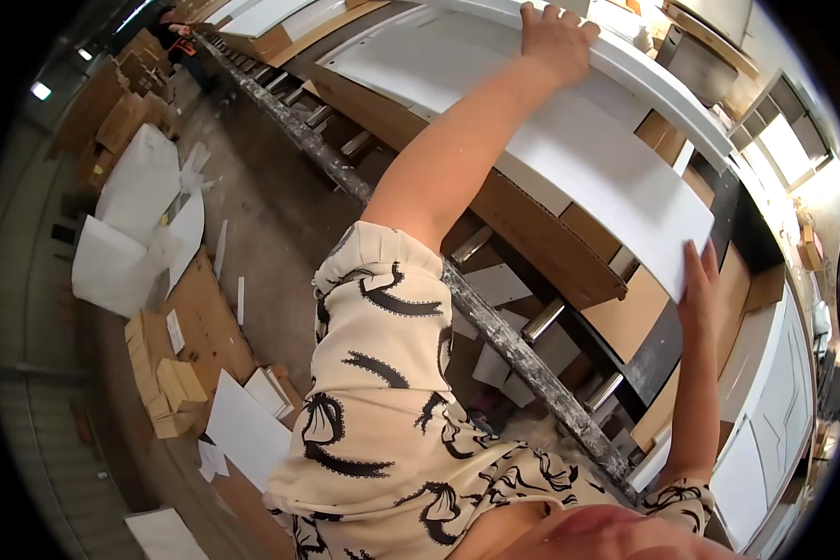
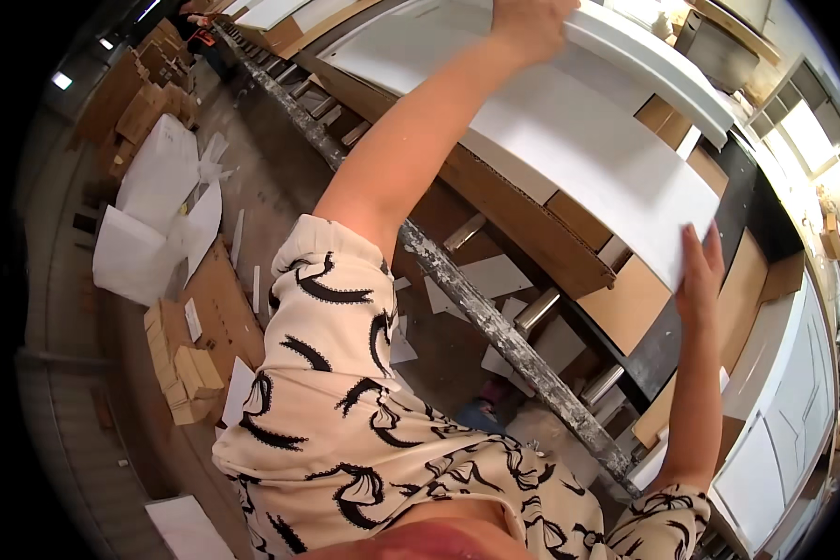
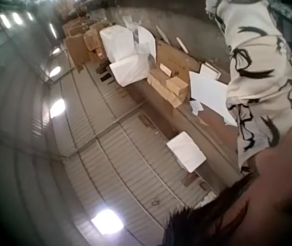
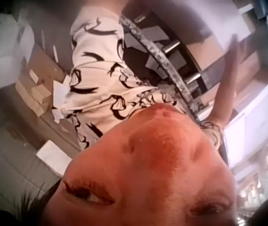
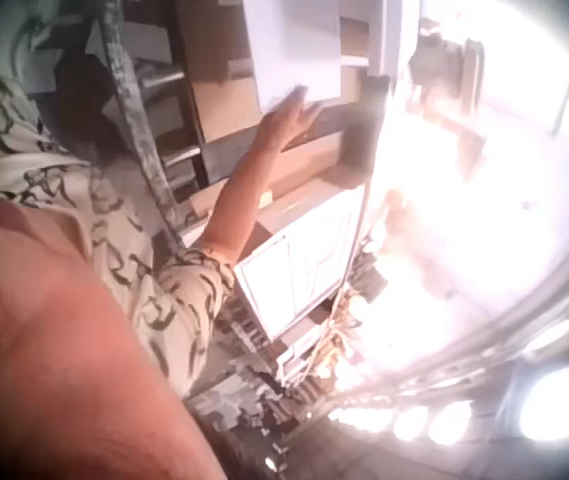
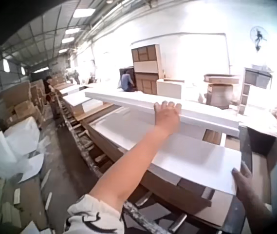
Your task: The person places foam pieces and white furniture panels into a cardboard box on a conveyor belt.
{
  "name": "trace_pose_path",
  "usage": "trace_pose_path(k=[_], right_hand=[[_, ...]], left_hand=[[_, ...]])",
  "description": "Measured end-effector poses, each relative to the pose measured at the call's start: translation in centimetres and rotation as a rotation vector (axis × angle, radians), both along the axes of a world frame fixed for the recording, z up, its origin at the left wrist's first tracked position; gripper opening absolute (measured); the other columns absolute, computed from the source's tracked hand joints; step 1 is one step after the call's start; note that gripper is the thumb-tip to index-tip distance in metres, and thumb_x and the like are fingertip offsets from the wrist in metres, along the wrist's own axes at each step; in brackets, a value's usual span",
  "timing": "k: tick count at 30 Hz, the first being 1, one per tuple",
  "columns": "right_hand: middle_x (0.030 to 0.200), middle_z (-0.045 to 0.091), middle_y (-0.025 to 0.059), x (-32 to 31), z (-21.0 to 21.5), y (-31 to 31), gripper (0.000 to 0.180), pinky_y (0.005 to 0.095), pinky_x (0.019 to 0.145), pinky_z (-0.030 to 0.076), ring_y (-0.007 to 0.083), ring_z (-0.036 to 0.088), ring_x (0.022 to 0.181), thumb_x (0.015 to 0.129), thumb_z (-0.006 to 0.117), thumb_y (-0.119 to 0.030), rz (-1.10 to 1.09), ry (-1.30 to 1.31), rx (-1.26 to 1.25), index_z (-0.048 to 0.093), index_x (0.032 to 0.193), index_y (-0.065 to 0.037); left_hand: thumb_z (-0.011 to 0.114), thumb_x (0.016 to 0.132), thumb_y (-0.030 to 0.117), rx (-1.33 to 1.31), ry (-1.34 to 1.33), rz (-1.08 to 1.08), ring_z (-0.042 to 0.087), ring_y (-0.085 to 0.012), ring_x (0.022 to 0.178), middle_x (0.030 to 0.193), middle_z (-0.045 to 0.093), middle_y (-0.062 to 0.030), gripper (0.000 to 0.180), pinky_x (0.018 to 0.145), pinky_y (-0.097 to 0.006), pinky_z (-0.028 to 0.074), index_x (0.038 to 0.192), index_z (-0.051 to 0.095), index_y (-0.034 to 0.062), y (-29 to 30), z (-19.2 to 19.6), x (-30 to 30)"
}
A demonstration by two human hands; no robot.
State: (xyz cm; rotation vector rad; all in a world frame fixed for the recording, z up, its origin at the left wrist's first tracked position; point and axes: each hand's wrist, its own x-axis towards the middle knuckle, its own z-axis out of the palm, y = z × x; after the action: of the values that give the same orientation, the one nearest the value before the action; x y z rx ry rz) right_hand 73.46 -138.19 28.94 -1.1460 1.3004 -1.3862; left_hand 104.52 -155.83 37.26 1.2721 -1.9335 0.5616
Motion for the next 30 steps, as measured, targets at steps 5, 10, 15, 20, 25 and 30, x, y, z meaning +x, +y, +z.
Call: trace_pose_path(k=[5, 10, 15, 20, 25, 30], right_hand=[[0.095, 0.059, 0.0091, 9.4, -0.9, -6.3, 0.043, 0.0274, 0.065, 0.046, 0.0147, 0.056, 0.079, 0.082, 0.064, -0.024, 0.028, 0.111, 0.209, 0.049, 0.112, 0.003], [0.089, 0.059, 0.0139, 14.7, -2.7, -9.3, 0.040, 0.0307, 0.056, 0.048, 0.0187, 0.058, 0.075, 0.080, 0.064, -0.025, 0.076, 0.209, 0.195, 0.051, 0.103, 0.006], [0.066, 0.062, 0.0142, 14.7, -0.4, -9.7, 0.044, 0.0334, 0.041, 0.051, 0.0225, 0.061, 0.049, 0.083, 0.058, -0.035, 0.285, 0.638, 0.506, 0.056, 0.085, 0.008], [0.060, 0.057, 0.0068, 16.9, -4.1, -12.6, 0.036, 0.0309, 0.050, 0.050, 0.0187, 0.060, 0.055, 0.080, 0.060, -0.039, 0.527, 0.550, 0.517, 0.061, 0.069, -0.005], [0.099, 0.065, 0.0115, 14.1, -1.8, -12.2, 0.029, 0.0397, 0.076, 0.050, 0.0273, 0.061, 0.093, 0.073, 0.059, -0.027, 0.320, 1.218, 0.136, 0.068, 0.093, -0.008], [0.087, 0.064, 0.0123, 12.3, 0.8, -5.4, 0.030, 0.0418, 0.064, 0.048, 0.0298, 0.062, 0.084, 0.081, 0.056, -0.033, 0.437, 1.052, -0.194, 0.064, 0.085, -0.005]], left_hand=[[0.048, 0.075, 0.013, -0.013, 0.028, 0.013, 0.053, -0.0280, 0.096, 0.092, 0.060, -0.0088, 0.019, 0.085, -0.048, 0.034, 0.090, 0.059, 0.0125, 1.3, -0.1, 1.8], [0.050, 0.073, 0.013, 0.059, 0.035, 0.001, 0.051, -0.0273, 0.099, 0.098, 0.059, -0.0078, 0.023, 0.086, -0.049, 0.034, 0.093, 0.060, 0.0125, 1.1, 0.4, 2.8], [0.050, 0.073, 0.011, 0.059, 0.039, -0.058, 0.049, -0.0252, 0.105, 0.103, 0.059, -0.0044, 0.032, 0.095, -0.051, 0.029, 0.104, 0.061, 0.0141, 0.6, -1.0, 1.3], [0.060, 0.063, 0.010, -0.131, -0.099, -0.156, 0.056, -0.0257, 0.101, 0.104, 0.063, -0.0067, 0.043, 0.091, -0.042, 0.040, 0.105, 0.063, 0.0162, -2.5, -5.4, 6.1], [0.053, 0.061, -0.004, 0.028, -0.081, -0.167, 0.054, -0.0255, 0.104, 0.110, 0.061, -0.0078, 0.052, 0.090, -0.039, 0.041, 0.111, 0.059, 0.0100, -1.0, -3.2, -1.4], [0.055, 0.063, -0.006, 0.150, -0.245, 0.000, 0.047, -0.0260, 0.112, 0.121, 0.052, -0.0065, 0.063, 0.089, -0.042, 0.039, 0.122, 0.048, 0.0141, 1.5, -5.3, 0.5]])
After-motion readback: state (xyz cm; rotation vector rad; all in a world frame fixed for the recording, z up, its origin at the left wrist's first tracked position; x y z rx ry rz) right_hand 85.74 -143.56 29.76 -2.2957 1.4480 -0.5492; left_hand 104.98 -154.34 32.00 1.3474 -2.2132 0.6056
